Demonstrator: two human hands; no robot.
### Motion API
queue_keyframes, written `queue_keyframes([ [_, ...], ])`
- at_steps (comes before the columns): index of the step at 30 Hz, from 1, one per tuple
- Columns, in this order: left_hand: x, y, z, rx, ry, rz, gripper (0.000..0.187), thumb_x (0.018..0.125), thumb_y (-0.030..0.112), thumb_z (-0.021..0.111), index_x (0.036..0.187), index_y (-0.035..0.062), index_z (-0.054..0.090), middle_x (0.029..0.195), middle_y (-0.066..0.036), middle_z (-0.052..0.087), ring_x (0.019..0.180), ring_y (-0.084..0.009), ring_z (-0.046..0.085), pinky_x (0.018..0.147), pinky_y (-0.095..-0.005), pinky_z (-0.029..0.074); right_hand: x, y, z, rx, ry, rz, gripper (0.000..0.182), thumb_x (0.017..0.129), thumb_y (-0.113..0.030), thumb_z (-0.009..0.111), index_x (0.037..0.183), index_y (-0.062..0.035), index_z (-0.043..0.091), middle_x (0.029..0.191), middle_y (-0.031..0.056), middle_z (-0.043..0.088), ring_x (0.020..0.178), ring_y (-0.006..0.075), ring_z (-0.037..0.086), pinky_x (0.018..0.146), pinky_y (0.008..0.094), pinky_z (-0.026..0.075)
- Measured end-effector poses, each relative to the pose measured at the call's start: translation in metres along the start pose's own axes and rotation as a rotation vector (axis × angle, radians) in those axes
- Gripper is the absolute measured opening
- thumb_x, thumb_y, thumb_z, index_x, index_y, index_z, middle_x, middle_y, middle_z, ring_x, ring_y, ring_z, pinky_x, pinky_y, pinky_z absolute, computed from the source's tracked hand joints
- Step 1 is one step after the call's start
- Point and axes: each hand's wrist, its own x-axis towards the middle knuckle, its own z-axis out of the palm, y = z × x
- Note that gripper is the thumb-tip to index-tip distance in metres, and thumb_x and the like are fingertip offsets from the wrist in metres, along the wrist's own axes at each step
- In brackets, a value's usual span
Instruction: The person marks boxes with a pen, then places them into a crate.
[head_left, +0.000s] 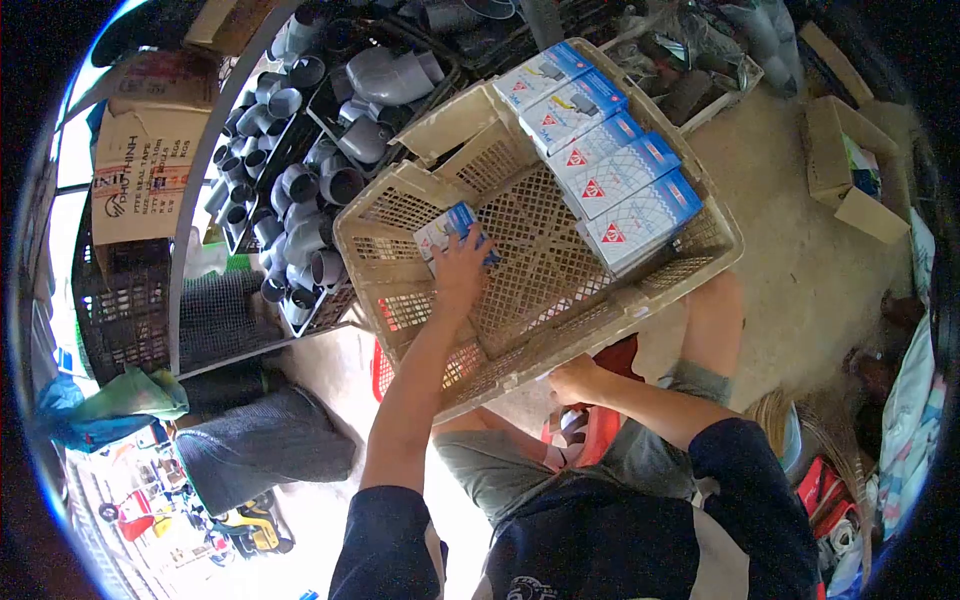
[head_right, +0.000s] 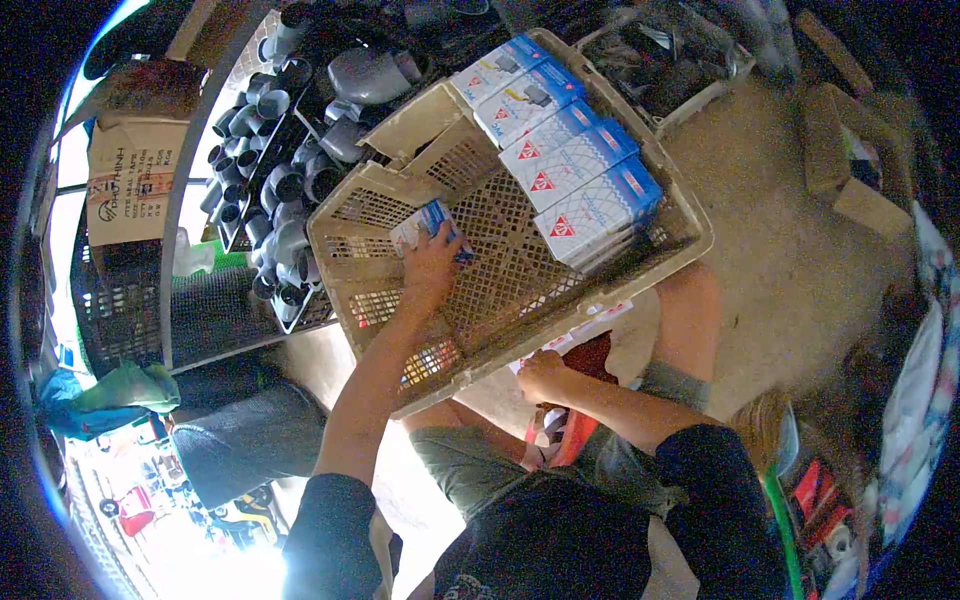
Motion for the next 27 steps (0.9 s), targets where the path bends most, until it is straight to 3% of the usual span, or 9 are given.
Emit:
queue_keyframes([
  [5,-0.002,0.004,0.015,0.118,0.149,0.088,0.055,0.083,0.010,0.067,0.135,0.0199,0.053,0.154,-0.001,0.038,0.137,-0.0319,0.040,0.101,-0.0649,0.039,-0.005,-0.004,-0.014,-0.032,-0.039,-0.008,0.030,0.080,-0.026,0.065,0.101,-0.0080,0.077,0.108,0.0137,0.073,0.102,0.0320,0.070,0.082,0.0471,0.056],
  [8,-0.003,0.006,0.008,-0.002,0.084,0.095,0.053,0.083,0.005,0.064,0.133,0.0147,0.053,0.151,-0.002,0.042,0.138,-0.0312,0.040,0.104,-0.0640,0.038,0.005,0.002,0.006,-0.068,0.007,-0.034,0.030,0.080,-0.026,0.065,0.100,-0.0082,0.077,0.107,0.0147,0.073,0.101,0.0318,0.070,0.080,0.0475,0.056],
  [11,0.001,-0.001,0.006,-0.049,0.036,0.111,0.053,0.082,0.002,0.063,0.132,0.0125,0.053,0.150,-0.003,0.043,0.139,-0.0312,0.039,0.107,-0.0624,0.035,0.003,0.001,0.001,-0.094,0.012,-0.038,0.030,0.079,-0.026,0.066,0.100,-0.0078,0.077,0.106,0.0159,0.073,0.101,0.0316,0.070,0.080,0.0475,0.056],
  [17,0.001,0.000,0.028,-0.015,0.144,0.100,0.057,0.080,0.006,0.067,0.135,0.0148,0.052,0.150,-0.007,0.042,0.142,-0.0316,0.035,0.107,-0.0620,0.032,0.013,0.007,0.014,-0.095,0.079,-0.063,0.030,0.079,-0.025,0.067,0.100,-0.0061,0.077,0.107,0.0169,0.073,0.101,0.0317,0.070,0.081,0.0462,0.056],
  [20,-0.017,0.018,-0.027,-0.218,0.314,0.004,0.049,0.083,0.008,0.069,0.130,0.0143,0.058,0.135,-0.009,0.057,0.130,-0.0330,0.050,0.103,-0.0558,0.040,0.013,0.008,0.017,-0.090,0.097,-0.084,0.030,0.078,-0.025,0.067,0.099,-0.0058,0.077,0.107,0.0166,0.073,0.100,0.0320,0.070,0.081,0.0458,0.057],
  [23,-0.038,0.021,-0.105,-0.867,0.101,-0.050,0.037,0.084,0.008,0.071,0.120,0.0130,0.066,0.108,-0.008,0.069,0.103,-0.0295,0.066,0.090,-0.0428,0.051,0.010,0.004,0.005,-0.092,0.070,-0.058,0.031,0.077,-0.026,0.068,0.098,-0.0056,0.077,0.108,0.0162,0.073,0.099,0.0320,0.070,0.081,0.0460,0.056],
  [25,-0.082,0.033,-0.175,-1.239,0.214,-0.114,0.026,0.086,0.004,0.069,0.113,0.0072,0.069,0.087,-0.008,0.070,0.082,-0.0233,0.068,0.078,-0.0328,0.053,0.014,0.003,0.008,-0.087,0.047,-0.061,0.037,0.075,-0.030,0.069,0.101,-0.0034,0.075,0.113,0.0187,0.070,0.105,0.0343,0.067,0.087,0.0466,0.054],
  [27,-0.151,0.031,-0.228,-1.454,0.079,-0.011,0.028,0.089,0.012,0.069,0.115,0.0023,0.066,0.099,-0.013,0.072,0.097,-0.0174,0.067,0.087,-0.0305,0.052,0.025,0.010,0.022,-0.081,0.027,-0.087,0.044,0.074,-0.033,0.071,0.104,-0.0016,0.074,0.115,0.0212,0.068,0.110,0.0366,0.064,0.092,0.0471,0.052],
])
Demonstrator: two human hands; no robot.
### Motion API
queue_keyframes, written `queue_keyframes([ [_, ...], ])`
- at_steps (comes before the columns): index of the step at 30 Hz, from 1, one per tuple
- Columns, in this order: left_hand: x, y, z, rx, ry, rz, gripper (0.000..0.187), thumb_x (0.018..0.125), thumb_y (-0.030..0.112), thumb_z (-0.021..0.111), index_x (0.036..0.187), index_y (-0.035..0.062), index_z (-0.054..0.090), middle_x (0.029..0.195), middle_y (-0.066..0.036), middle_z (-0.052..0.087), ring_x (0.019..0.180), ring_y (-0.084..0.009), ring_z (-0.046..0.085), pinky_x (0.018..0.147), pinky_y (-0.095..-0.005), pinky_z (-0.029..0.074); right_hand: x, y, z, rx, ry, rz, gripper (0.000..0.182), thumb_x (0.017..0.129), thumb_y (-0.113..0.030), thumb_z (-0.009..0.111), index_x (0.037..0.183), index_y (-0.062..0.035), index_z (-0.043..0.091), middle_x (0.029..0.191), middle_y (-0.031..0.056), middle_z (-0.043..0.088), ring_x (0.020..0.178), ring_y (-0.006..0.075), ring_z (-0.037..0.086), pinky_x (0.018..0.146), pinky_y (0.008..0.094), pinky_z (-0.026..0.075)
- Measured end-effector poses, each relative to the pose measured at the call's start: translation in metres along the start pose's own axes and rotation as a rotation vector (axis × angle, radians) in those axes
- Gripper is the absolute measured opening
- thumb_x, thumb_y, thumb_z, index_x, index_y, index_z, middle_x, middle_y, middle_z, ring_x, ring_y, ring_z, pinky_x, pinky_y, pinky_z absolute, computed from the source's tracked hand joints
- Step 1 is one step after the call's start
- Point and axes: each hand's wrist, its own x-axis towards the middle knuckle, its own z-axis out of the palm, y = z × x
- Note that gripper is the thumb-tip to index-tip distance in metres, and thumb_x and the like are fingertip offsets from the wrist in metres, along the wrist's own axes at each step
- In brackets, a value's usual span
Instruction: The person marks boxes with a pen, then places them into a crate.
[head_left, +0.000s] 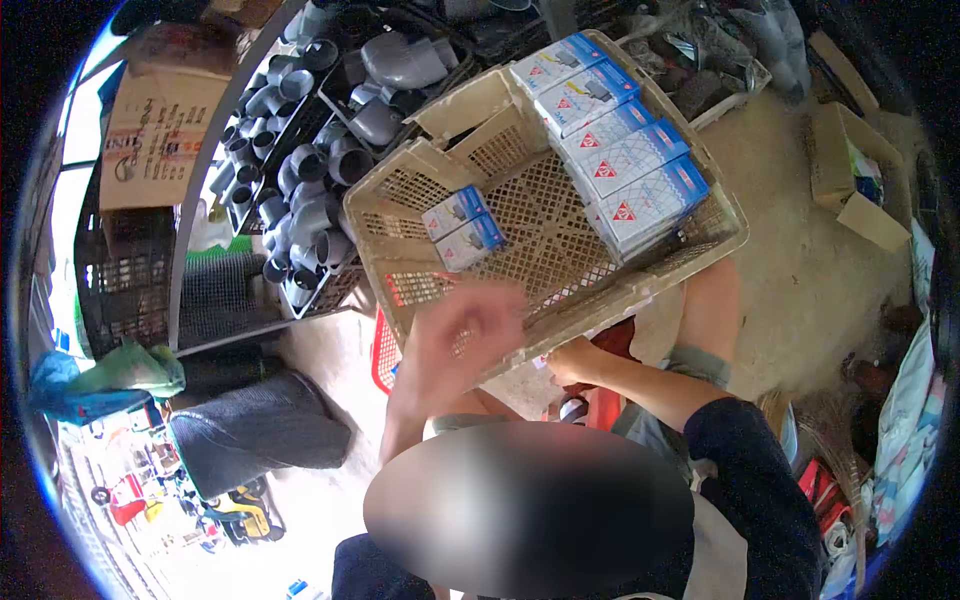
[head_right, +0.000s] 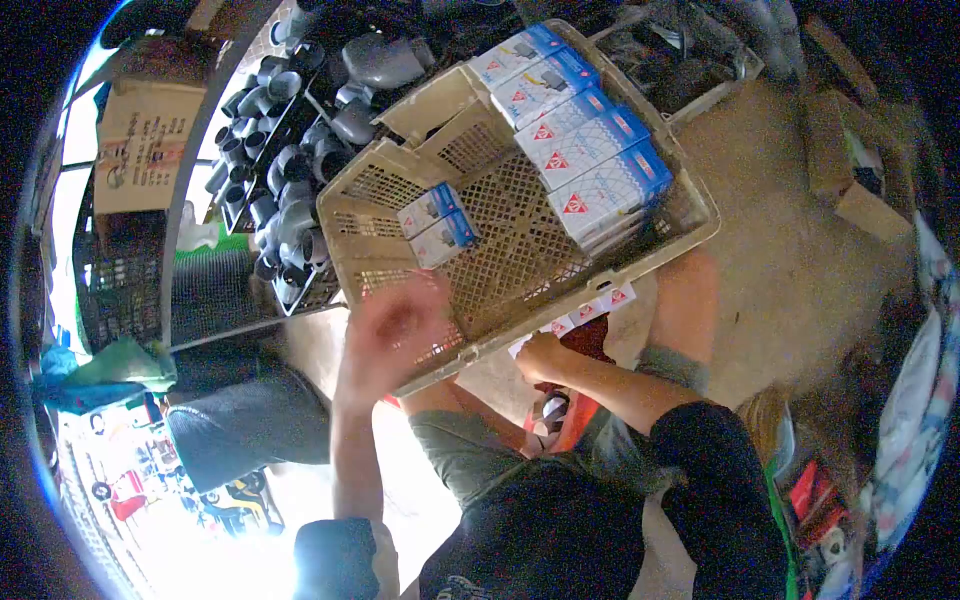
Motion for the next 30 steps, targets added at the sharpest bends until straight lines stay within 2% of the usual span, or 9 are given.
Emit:
queue_keyframes([
  [3,-0.098,0.009,0.010,-0.299,-0.495,0.443,0.023,0.091,0.019,0.068,0.111,0.0088,0.070,0.115,-0.013,0.059,0.109,-0.0235,0.056,0.091,-0.0457,0.046,-0.019,-0.008,-0.035,-0.001,-0.048,0.000,0.032,0.074,-0.029,0.068,0.096,-0.0072,0.077,0.099,0.0161,0.074,0.094,0.0325,0.071,0.080,0.0463,0.057],
  [5,-0.124,0.047,0.056,-0.739,-0.689,0.566,0.013,0.090,0.016,0.069,0.102,0.0133,0.075,0.116,-0.015,0.056,0.110,-0.0273,0.052,0.088,-0.0496,0.044,-0.010,-0.003,-0.023,-0.022,-0.115,0.048,0.036,0.074,-0.034,0.067,0.098,-0.0091,0.077,0.097,0.0149,0.074,0.095,0.0330,0.071,0.078,0.0461,0.057],
  [7,-0.140,0.068,0.065,-0.698,-0.604,0.610,0.007,0.090,0.008,0.065,0.089,0.0075,0.072,0.103,-0.015,0.062,0.093,-0.0274,0.060,0.080,-0.0422,0.049,-0.009,-0.006,-0.031,-0.009,-0.241,0.138,0.038,0.075,-0.035,0.065,0.101,-0.0088,0.076,0.099,0.0149,0.074,0.097,0.0331,0.071,0.079,0.0453,0.057],
  [10,-0.155,0.066,0.049,-0.455,-0.680,0.668,0.012,0.097,0.012,0.061,0.097,-0.0001,0.063,0.099,-0.013,0.063,0.087,-0.0291,0.064,0.076,-0.0364,0.052,-0.010,-0.006,-0.028,-0.050,-0.266,0.152,0.039,0.075,-0.033,0.064,0.104,-0.0091,0.076,0.108,0.0179,0.073,0.098,0.0322,0.071,0.083,0.0448,0.056],
  [14,-0.199,0.037,0.062,-0.926,-0.448,0.470,0.011,0.088,0.005,0.074,0.092,-0.0052,0.070,0.087,-0.020,0.071,0.081,-0.0367,0.070,0.073,-0.0434,0.054,0.005,0.003,-0.018,-0.045,-0.344,0.181,0.042,0.075,-0.039,0.066,0.100,-0.0082,0.077,0.108,0.0161,0.073,0.098,0.0324,0.071,0.084,0.0430,0.055],
  [17,-0.209,0.056,0.090,-1.583,-0.167,0.357,0.014,0.085,0.001,0.077,0.091,-0.0102,0.070,0.083,-0.023,0.070,0.076,-0.0342,0.070,0.072,-0.0439,0.054,-0.001,0.001,-0.022,-0.056,-0.335,0.141,0.056,0.083,-0.053,0.063,0.112,-0.0070,0.073,0.113,0.0204,0.070,0.103,0.0384,0.068,0.091,0.0473,0.053],
  [19,-0.213,0.076,0.106,-1.743,-0.021,0.361,0.016,0.080,-0.005,0.078,0.089,-0.0143,0.068,0.080,-0.026,0.070,0.074,-0.0334,0.070,0.069,-0.0426,0.054,0.003,0.002,-0.020,-0.093,-0.369,0.123,0.055,0.083,-0.052,0.062,0.110,-0.0052,0.074,0.112,0.0215,0.070,0.104,0.0377,0.068,0.090,0.0479,0.053],
  [25,-0.200,0.100,0.147,-1.965,0.100,0.613,0.009,0.087,0.000,0.065,0.085,-0.0087,0.064,0.074,-0.018,0.066,0.069,-0.0253,0.066,0.065,-0.0370,0.051,-0.011,-0.003,-0.030,-0.052,-0.221,0.158,0.053,0.082,-0.050,0.062,0.105,-0.0036,0.075,0.108,0.0208,0.071,0.101,0.0369,0.069,0.088,0.0460,0.054],
  [30,-0.197,0.101,0.177,-2.069,0.134,0.787,0.017,0.094,0.006,0.053,0.082,-0.0037,0.060,0.068,-0.010,0.062,0.064,-0.0181,0.062,0.062,-0.0323,0.049,-0.024,-0.010,-0.048,-0.016,-0.191,0.134,0.054,0.081,-0.050,0.065,0.106,-0.0024,0.074,0.110,0.0214,0.071,0.103,0.0372,0.069,0.089,0.0456,0.054],
])
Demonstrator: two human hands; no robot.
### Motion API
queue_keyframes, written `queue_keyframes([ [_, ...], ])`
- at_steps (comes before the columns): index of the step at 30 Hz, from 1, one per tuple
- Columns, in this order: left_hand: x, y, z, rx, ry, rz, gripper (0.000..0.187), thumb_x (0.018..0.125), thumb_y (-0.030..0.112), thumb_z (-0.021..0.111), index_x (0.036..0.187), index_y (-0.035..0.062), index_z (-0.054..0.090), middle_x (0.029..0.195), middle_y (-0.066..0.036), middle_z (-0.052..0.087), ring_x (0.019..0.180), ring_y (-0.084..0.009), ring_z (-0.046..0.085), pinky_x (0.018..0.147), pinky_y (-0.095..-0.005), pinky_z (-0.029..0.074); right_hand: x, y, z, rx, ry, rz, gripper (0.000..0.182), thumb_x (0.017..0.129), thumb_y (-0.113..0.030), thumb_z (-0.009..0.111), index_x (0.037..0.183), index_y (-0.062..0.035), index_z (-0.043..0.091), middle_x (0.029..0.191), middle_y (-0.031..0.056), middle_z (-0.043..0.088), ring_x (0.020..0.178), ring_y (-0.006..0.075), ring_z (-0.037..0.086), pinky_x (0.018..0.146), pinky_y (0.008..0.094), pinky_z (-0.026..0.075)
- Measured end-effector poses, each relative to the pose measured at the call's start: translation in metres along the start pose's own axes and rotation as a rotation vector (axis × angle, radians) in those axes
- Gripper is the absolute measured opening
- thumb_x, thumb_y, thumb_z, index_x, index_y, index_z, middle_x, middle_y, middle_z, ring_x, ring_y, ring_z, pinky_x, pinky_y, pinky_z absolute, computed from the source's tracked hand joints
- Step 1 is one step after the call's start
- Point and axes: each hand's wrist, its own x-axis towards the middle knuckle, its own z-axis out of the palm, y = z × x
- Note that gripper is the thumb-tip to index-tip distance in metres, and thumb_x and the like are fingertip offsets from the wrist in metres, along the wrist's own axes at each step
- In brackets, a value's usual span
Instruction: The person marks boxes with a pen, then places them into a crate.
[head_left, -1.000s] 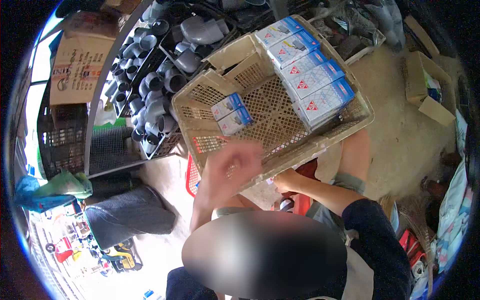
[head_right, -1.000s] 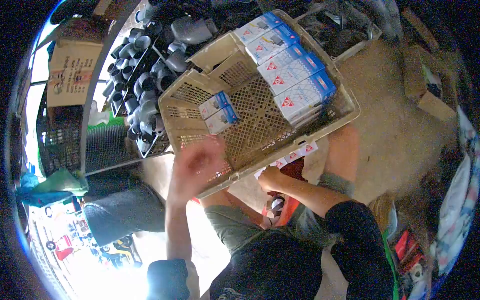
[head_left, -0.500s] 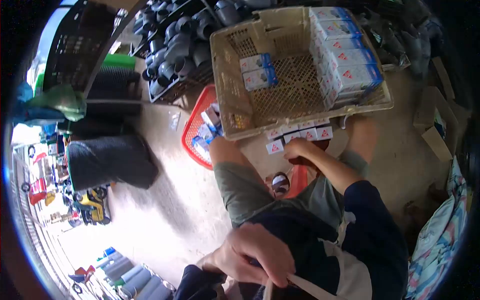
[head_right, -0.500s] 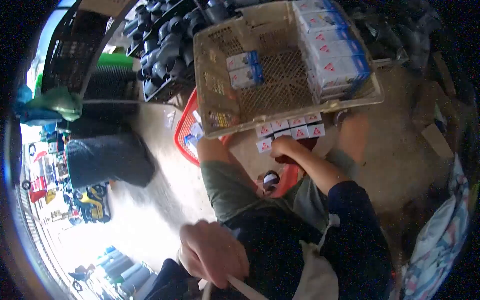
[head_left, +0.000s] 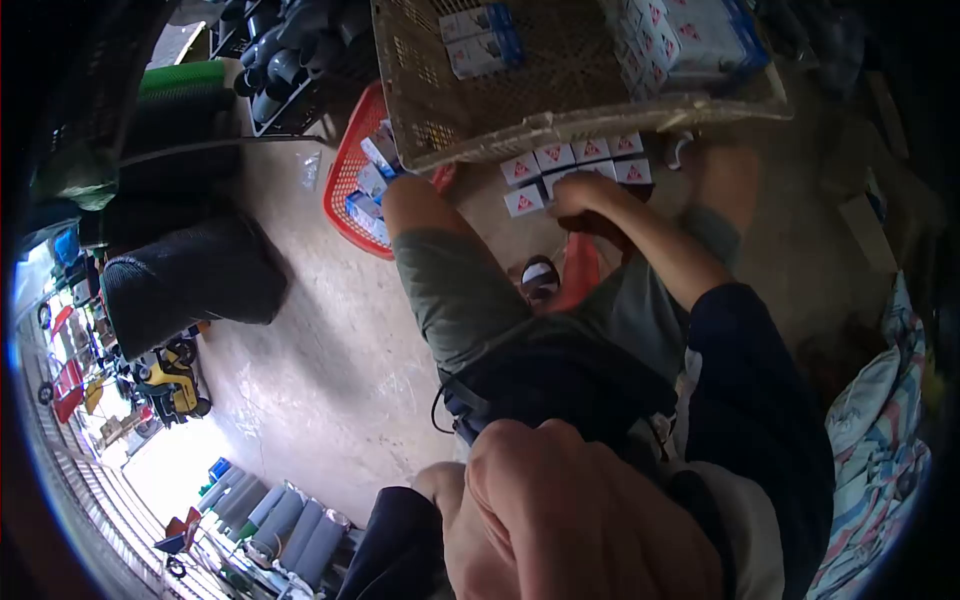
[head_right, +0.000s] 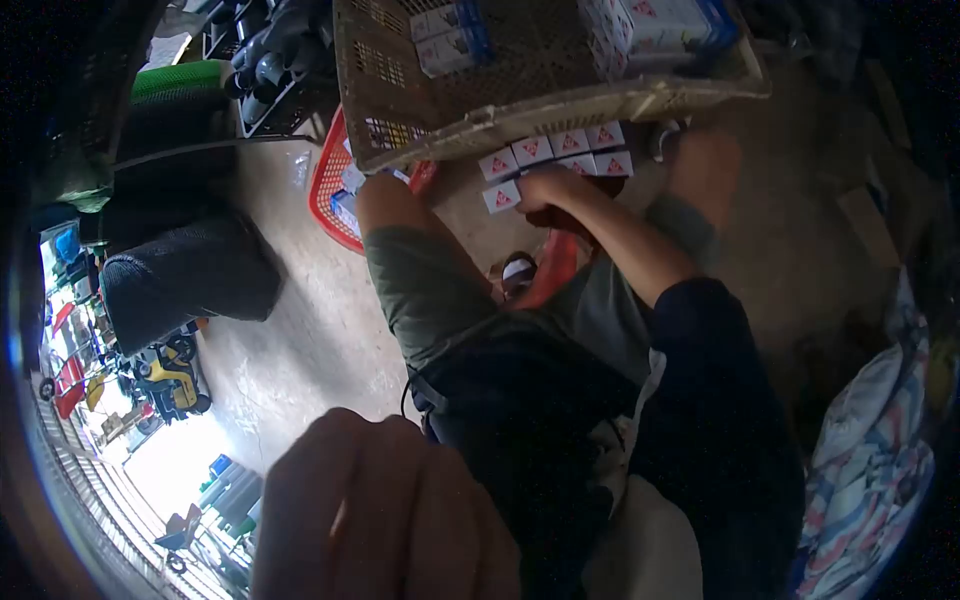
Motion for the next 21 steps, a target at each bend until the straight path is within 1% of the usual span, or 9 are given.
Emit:
queue_keyframes([
  [5,-0.027,-0.011,-0.012,-0.199,-0.131,0.040,0.029,0.100,0.012,0.040,0.078,0.0013,0.055,0.061,-0.002,0.058,0.058,-0.0108,0.058,0.058,-0.0276,0.047,0.004,0.007,0.001,-0.020,-0.071,0.045,0.055,0.083,-0.049,0.065,0.107,-0.0009,0.073,0.109,0.0234,0.070,0.102,0.0381,0.068,0.089,0.0457,0.053],
  [6,-0.023,-0.011,-0.013,-0.311,-0.183,0.015,0.032,0.102,0.013,0.037,0.077,0.0023,0.054,0.060,0.000,0.057,0.057,-0.0094,0.057,0.058,-0.0267,0.046,0.004,0.007,0.003,-0.012,-0.081,0.054,0.055,0.083,-0.049,0.065,0.107,-0.0007,0.073,0.109,0.0237,0.070,0.102,0.0382,0.068,0.089,0.0457,0.053],
  [8,-0.015,-0.015,-0.003,-0.044,-0.078,0.087,0.037,0.103,0.017,0.030,0.074,0.0064,0.051,0.058,0.006,0.054,0.055,-0.0051,0.054,0.058,-0.0239,0.045,0.002,0.008,0.006,0.003,-0.075,0.062,0.055,0.083,-0.049,0.065,0.108,-0.0003,0.073,0.108,0.0239,0.070,0.102,0.0385,0.068,0.089,0.0457,0.053],
  [13,-0.010,-0.011,0.003,0.058,0.014,0.062,0.026,0.098,0.010,0.044,0.077,0.0034,0.059,0.065,-0.002,0.060,0.061,-0.0149,0.058,0.062,-0.0295,0.048,-0.010,0.004,-0.002,0.027,-0.081,0.061,0.054,0.083,-0.047,0.064,0.108,0.0001,0.073,0.107,0.0246,0.070,0.101,0.0389,0.068,0.089,0.0454,0.053],
  [16,-0.011,-0.005,0.004,0.126,0.046,0.028,0.019,0.094,0.006,0.053,0.080,0.0015,0.063,0.069,-0.006,0.063,0.064,-0.0208,0.061,0.064,-0.0329,0.050,-0.001,0.007,0.004,0.038,-0.120,0.098,0.053,0.083,-0.046,0.064,0.108,0.0004,0.073,0.108,0.0247,0.070,0.102,0.0387,0.068,0.089,0.0453,0.053],
  [17,-0.009,0.001,0.002,0.159,0.058,0.011,0.016,0.093,0.005,0.056,0.080,0.0009,0.065,0.071,-0.008,0.064,0.066,-0.0227,0.062,0.064,-0.0340,0.051,-0.002,0.007,0.011,0.039,-0.103,0.078,0.053,0.083,-0.046,0.064,0.107,0.0005,0.073,0.108,0.0248,0.070,0.102,0.0387,0.068,0.090,0.0453,0.053],
  [19,-0.004,0.015,-0.005,0.253,0.052,-0.075,0.012,0.091,0.002,0.061,0.082,-0.0003,0.068,0.074,-0.011,0.066,0.068,-0.0267,0.064,0.066,-0.0363,0.052,-0.010,0.006,0.002,0.039,-0.043,0.051,0.052,0.082,-0.045,0.063,0.107,0.0005,0.073,0.109,0.0250,0.070,0.102,0.0386,0.068,0.090,0.0452,0.053],
  [20,-0.002,0.025,-0.010,0.307,0.036,-0.145,0.009,0.090,0.001,0.064,0.083,-0.0009,0.070,0.075,-0.012,0.067,0.069,-0.0286,0.065,0.066,-0.0374,0.053,-0.005,0.008,0.006,0.033,-0.050,0.071,0.053,0.082,-0.045,0.063,0.107,0.0002,0.073,0.109,0.0249,0.070,0.103,0.0385,0.068,0.091,0.0452,0.052],
  [21,0.000,0.035,-0.019,0.378,-0.006,-0.244,0.007,0.089,0.000,0.067,0.083,-0.0015,0.071,0.077,-0.014,0.068,0.070,-0.0306,0.066,0.067,-0.0385,0.053,-0.008,0.008,0.007,0.025,-0.006,0.054,0.052,0.081,-0.046,0.064,0.106,-0.0004,0.073,0.107,0.0241,0.070,0.102,0.0384,0.068,0.091,0.0452,0.053],
])
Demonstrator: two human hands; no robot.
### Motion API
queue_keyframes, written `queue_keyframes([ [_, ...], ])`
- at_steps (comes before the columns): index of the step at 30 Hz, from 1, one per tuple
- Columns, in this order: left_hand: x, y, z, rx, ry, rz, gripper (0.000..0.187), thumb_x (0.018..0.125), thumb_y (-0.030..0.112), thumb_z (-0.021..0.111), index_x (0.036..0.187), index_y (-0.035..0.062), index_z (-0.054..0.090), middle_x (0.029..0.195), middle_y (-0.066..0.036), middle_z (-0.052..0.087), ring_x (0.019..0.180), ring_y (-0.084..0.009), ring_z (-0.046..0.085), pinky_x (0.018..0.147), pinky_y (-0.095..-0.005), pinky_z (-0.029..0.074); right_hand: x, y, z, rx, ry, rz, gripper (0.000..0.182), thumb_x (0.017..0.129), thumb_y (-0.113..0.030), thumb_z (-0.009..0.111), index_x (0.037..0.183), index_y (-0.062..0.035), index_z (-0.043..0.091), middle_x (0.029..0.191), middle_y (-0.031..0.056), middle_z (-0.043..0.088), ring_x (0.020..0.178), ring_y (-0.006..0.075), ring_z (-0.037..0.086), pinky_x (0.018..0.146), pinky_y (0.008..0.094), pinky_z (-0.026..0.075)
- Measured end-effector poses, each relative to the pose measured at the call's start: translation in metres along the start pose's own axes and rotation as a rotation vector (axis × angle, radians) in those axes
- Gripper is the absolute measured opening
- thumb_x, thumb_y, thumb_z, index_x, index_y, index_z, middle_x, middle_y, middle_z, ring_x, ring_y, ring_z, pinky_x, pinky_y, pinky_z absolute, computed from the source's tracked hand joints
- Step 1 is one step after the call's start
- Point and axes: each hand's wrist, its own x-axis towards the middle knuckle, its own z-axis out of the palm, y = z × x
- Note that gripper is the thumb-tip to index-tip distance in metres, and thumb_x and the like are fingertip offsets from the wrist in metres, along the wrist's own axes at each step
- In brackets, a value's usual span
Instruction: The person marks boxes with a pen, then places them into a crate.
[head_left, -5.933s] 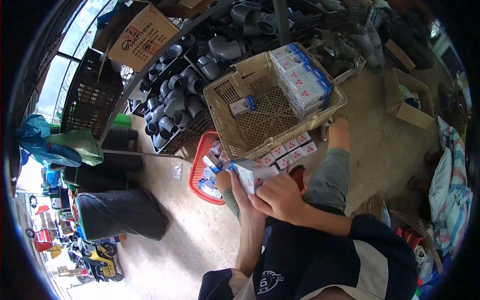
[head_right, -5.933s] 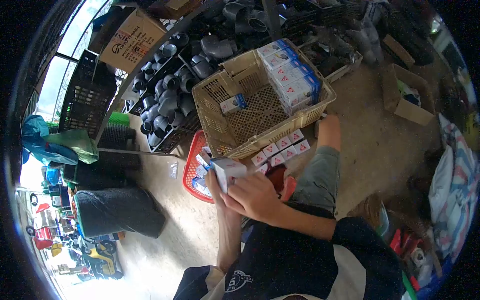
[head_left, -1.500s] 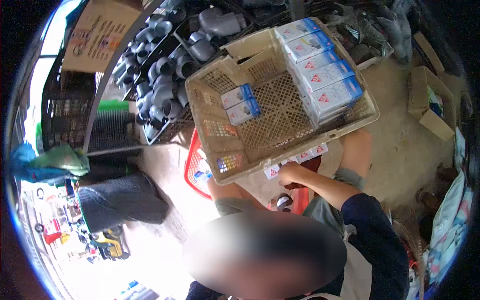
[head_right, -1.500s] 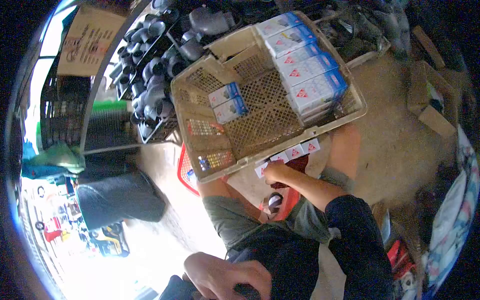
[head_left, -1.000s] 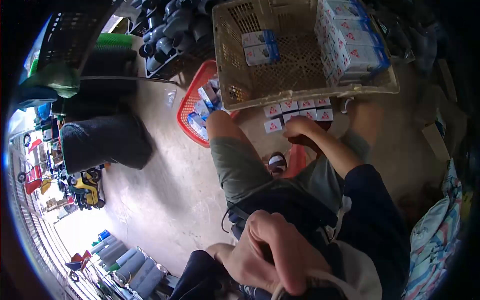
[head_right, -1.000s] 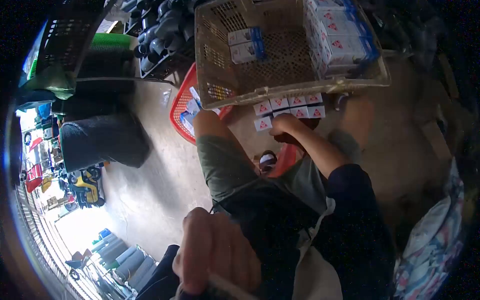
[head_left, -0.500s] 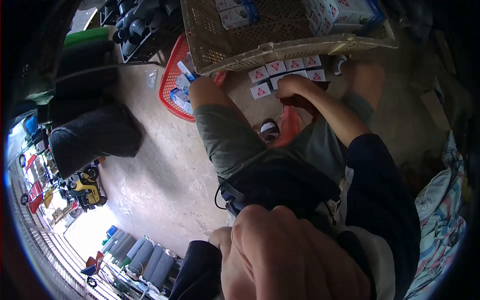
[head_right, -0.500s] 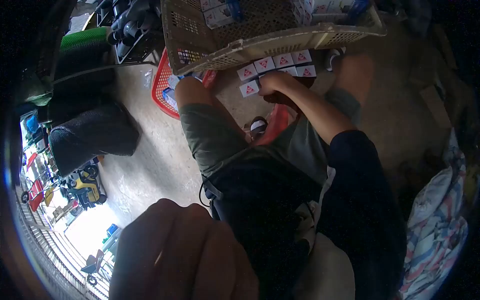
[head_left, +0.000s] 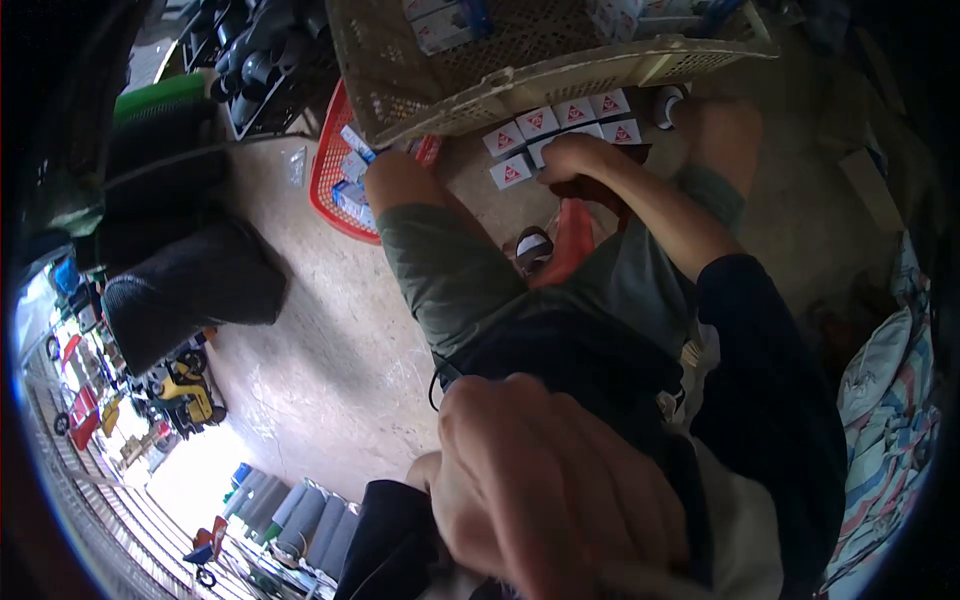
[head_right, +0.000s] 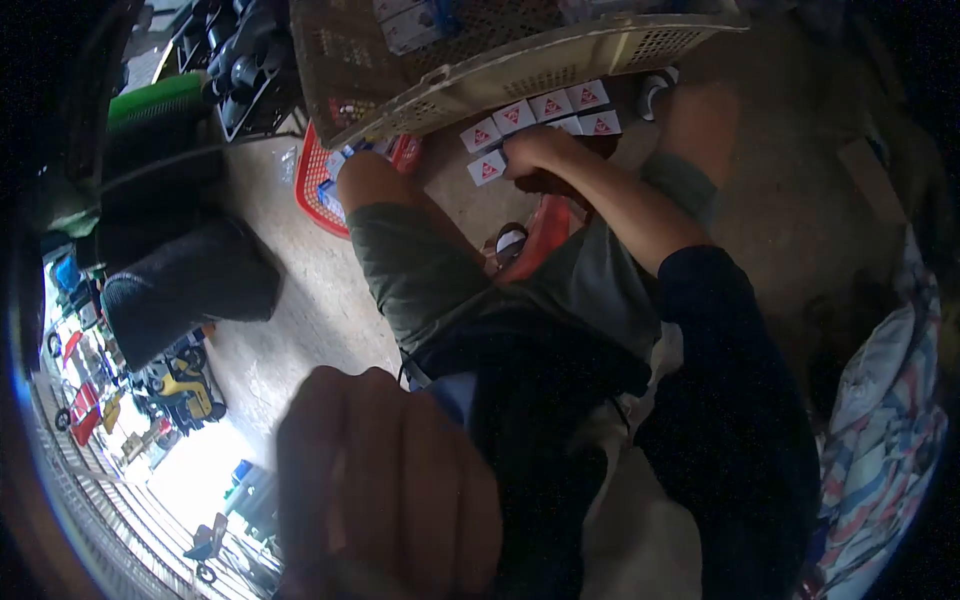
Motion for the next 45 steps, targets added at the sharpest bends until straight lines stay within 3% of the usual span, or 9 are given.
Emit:
queue_keyframes([
  [5,-0.021,0.015,-0.064,0.259,-0.355,-0.353,0.024,0.086,0.006,0.076,0.108,-0.0009,0.068,0.089,-0.021,0.069,0.086,-0.0336,0.067,0.079,-0.0465,0.052,-0.011,0.001,-0.003,0.048,0.091,0.012,0.050,0.080,-0.044,0.064,0.105,-0.0023,0.074,0.105,0.0228,0.071,0.100,0.0370,0.069,0.089,0.0447,0.054],
  [9,-0.007,0.037,-0.088,1.023,-0.322,-0.931,0.038,0.085,0.007,0.076,0.120,0.0013,0.064,0.121,-0.014,0.066,0.114,-0.0292,0.064,0.098,-0.0362,0.050,-0.018,0.016,-0.006,0.107,0.113,0.061,0.048,0.082,-0.043,0.064,0.105,-0.0025,0.073,0.104,0.0217,0.071,0.100,0.0361,0.069,0.088,0.0437,0.054],
  [13,-0.020,0.083,-0.146,1.331,0.143,-0.996,0.049,0.086,-0.001,0.069,0.133,-0.0021,0.052,0.122,-0.014,0.064,0.118,-0.0242,0.060,0.102,-0.0371,0.048,-0.024,0.038,-0.013,0.076,0.084,0.111,0.049,0.084,-0.045,0.062,0.104,-0.0012,0.073,0.107,0.0215,0.071,0.100,0.0367,0.069,0.089,0.0442,0.054],
  [15,-0.037,0.119,-0.178,1.186,0.585,-0.724,0.049,0.090,0.006,0.065,0.136,-0.0029,0.048,0.120,-0.012,0.065,0.115,-0.0205,0.060,0.099,-0.0346,0.048,-0.026,0.045,-0.009,0.051,0.056,0.125,0.051,0.084,-0.046,0.062,0.106,-0.0016,0.073,0.110,0.0216,0.070,0.103,0.0370,0.068,0.090,0.0450,0.054],
  [19,-0.038,0.150,-0.174,1.338,0.662,-0.592,0.046,0.092,0.002,0.063,0.135,-0.0011,0.049,0.113,-0.010,0.066,0.100,-0.0138,0.062,0.088,-0.0272,0.050,-0.018,0.054,0.015,0.017,-0.045,0.095,0.057,0.085,-0.052,0.061,0.108,-0.0015,0.073,0.114,0.0221,0.069,0.107,0.0371,0.066,0.091,0.0461,0.053],
  [27,0.136,0.057,-0.120,1.683,-0.096,-0.358,0.036,0.088,0.015,0.072,0.118,-0.0007,0.061,0.115,-0.012,0.065,0.100,-0.0181,0.065,0.083,-0.0323,0.053,-0.004,0.032,0.027,0.030,-0.045,0.127,0.043,0.076,-0.035,0.064,0.106,-0.0057,0.075,0.109,0.0172,0.072,0.099,0.0341,0.070,0.087,0.0452,0.055],
  [31,0.234,-0.022,-0.170,2.248,-0.445,0.011,0.055,0.081,0.025,0.077,0.126,0.0034,0.055,0.118,-0.021,0.060,0.112,-0.0377,0.060,0.095,-0.0435,0.049,-0.002,0.018,0.016,0.060,-0.024,0.081,0.041,0.075,-0.035,0.066,0.105,-0.0079,0.076,0.108,0.0158,0.073,0.099,0.0327,0.070,0.084,0.0448,0.055],
  [40,0.246,-0.059,-0.200,2.193,-0.227,0.005,0.067,0.077,0.015,0.081,0.133,0.0029,0.047,0.118,-0.019,0.061,0.106,-0.0332,0.062,0.091,-0.0411,0.051,-0.003,0.020,0.007,0.070,0.078,0.036,0.038,0.076,-0.032,0.068,0.106,-0.0097,0.076,0.111,0.0130,0.073,0.102,0.0298,0.070,0.084,0.0456,0.056],
  [45,0.210,-0.009,-0.120,1.821,0.039,0.177,0.080,0.081,0.005,0.076,0.149,0.0045,0.034,0.121,-0.016,0.059,0.111,-0.0285,0.062,0.093,-0.0415,0.053,-0.001,0.025,0.010,0.074,0.105,0.045,0.037,0.078,-0.032,0.065,0.105,-0.0100,0.076,0.110,0.0133,0.073,0.101,0.0306,0.070,0.082,0.0460,0.056],
])
